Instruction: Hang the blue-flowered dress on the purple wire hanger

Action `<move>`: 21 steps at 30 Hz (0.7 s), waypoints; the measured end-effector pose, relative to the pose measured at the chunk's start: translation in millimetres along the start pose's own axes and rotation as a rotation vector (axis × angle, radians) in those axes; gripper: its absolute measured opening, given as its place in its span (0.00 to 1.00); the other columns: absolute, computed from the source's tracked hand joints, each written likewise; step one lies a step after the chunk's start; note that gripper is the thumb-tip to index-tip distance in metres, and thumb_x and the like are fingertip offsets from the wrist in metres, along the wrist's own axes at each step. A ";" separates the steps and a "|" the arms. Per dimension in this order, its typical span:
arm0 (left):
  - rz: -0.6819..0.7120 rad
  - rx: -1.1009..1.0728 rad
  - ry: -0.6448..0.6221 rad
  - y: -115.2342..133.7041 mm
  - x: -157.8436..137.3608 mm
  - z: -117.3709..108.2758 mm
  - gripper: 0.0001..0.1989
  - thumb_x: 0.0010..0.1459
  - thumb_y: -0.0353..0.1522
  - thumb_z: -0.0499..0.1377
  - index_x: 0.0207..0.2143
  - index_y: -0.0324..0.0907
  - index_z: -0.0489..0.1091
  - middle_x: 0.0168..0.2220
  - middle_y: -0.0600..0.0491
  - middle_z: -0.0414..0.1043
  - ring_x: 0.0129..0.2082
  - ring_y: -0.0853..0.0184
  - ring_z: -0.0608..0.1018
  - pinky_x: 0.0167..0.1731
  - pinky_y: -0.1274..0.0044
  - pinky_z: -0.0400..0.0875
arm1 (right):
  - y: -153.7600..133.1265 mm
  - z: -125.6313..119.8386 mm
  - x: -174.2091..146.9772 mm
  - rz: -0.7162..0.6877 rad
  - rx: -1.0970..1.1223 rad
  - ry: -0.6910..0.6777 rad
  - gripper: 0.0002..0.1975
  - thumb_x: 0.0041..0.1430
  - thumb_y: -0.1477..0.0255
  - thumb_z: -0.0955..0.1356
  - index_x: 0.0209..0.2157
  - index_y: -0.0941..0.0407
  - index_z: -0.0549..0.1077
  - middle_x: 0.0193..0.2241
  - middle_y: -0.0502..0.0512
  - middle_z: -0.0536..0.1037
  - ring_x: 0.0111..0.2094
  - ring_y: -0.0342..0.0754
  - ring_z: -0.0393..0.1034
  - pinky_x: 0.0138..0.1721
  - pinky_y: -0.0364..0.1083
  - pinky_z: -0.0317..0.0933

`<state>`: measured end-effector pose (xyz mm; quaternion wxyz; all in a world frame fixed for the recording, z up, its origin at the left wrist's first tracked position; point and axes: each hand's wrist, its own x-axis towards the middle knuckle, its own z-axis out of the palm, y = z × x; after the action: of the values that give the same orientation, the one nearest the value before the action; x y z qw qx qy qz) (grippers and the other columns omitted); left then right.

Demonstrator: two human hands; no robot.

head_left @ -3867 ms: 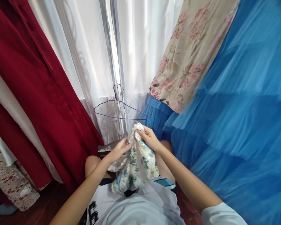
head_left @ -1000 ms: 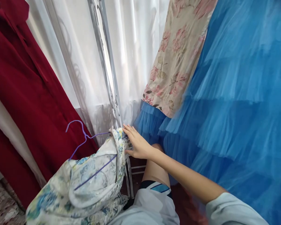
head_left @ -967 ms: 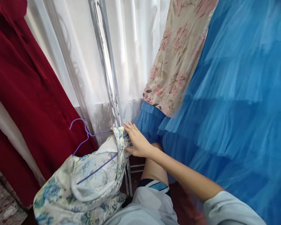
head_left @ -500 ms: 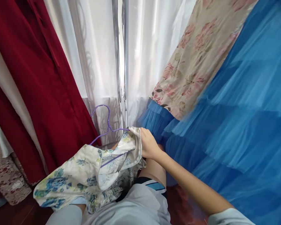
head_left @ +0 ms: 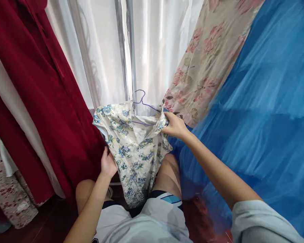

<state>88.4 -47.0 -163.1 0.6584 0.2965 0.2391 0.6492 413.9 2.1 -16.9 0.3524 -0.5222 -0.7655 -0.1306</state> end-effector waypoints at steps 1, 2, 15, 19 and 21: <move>0.021 -0.010 0.019 0.9 -7.4 -5.8 0.32 0.59 0.54 0.54 0.54 0.40 0.70 0.54 0.41 0.71 0.57 0.51 0.71 0.56 0.58 0.66 | -3.1 1.3 10.1 -0.019 -0.008 -0.006 0.33 0.45 0.62 0.71 0.54 0.57 0.69 0.46 0.62 0.77 0.46 0.62 0.72 0.40 0.50 0.63; 0.056 -0.003 0.046 0.7 -15.6 -12.1 0.32 0.57 0.54 0.57 0.54 0.41 0.71 0.54 0.42 0.72 0.59 0.50 0.70 0.57 0.59 0.65 | -6.9 1.8 17.5 -0.045 -0.016 -0.011 0.33 0.45 0.62 0.71 0.54 0.57 0.69 0.46 0.61 0.77 0.45 0.62 0.72 0.40 0.50 0.63; 0.140 0.474 0.518 -97.2 -62.8 -69.8 0.17 0.46 0.38 0.60 0.37 0.38 0.74 0.35 0.49 0.78 0.42 0.57 0.79 0.43 0.71 0.73 | -47.4 10.0 -45.8 -0.361 0.067 -0.022 0.38 0.54 0.66 0.69 0.66 0.52 0.56 0.65 0.63 0.57 0.66 0.67 0.48 0.62 0.66 0.47; 0.153 0.612 0.464 -100.3 -73.4 -72.0 0.12 0.48 0.38 0.59 0.33 0.40 0.72 0.39 0.49 0.77 0.47 0.57 0.76 0.47 0.72 0.70 | -79.9 70.7 -104.4 -0.150 0.510 0.030 0.13 0.61 0.66 0.65 0.47 0.51 0.71 0.53 0.62 0.70 0.55 0.59 0.65 0.55 0.60 0.60; 0.161 0.658 0.435 -98.2 -78.4 -71.7 0.10 0.50 0.37 0.58 0.32 0.41 0.71 0.37 0.49 0.77 0.47 0.57 0.76 0.47 0.71 0.70 | -88.3 105.0 -132.7 0.195 0.637 0.165 0.08 0.63 0.64 0.63 0.37 0.53 0.70 0.37 0.59 0.73 0.41 0.56 0.69 0.44 0.56 0.65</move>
<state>105.0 -117.5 -288.3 0.4095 0.3650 0.5440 0.6350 320.2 -69.3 -167.1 0.5695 -0.4444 -0.6831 0.1076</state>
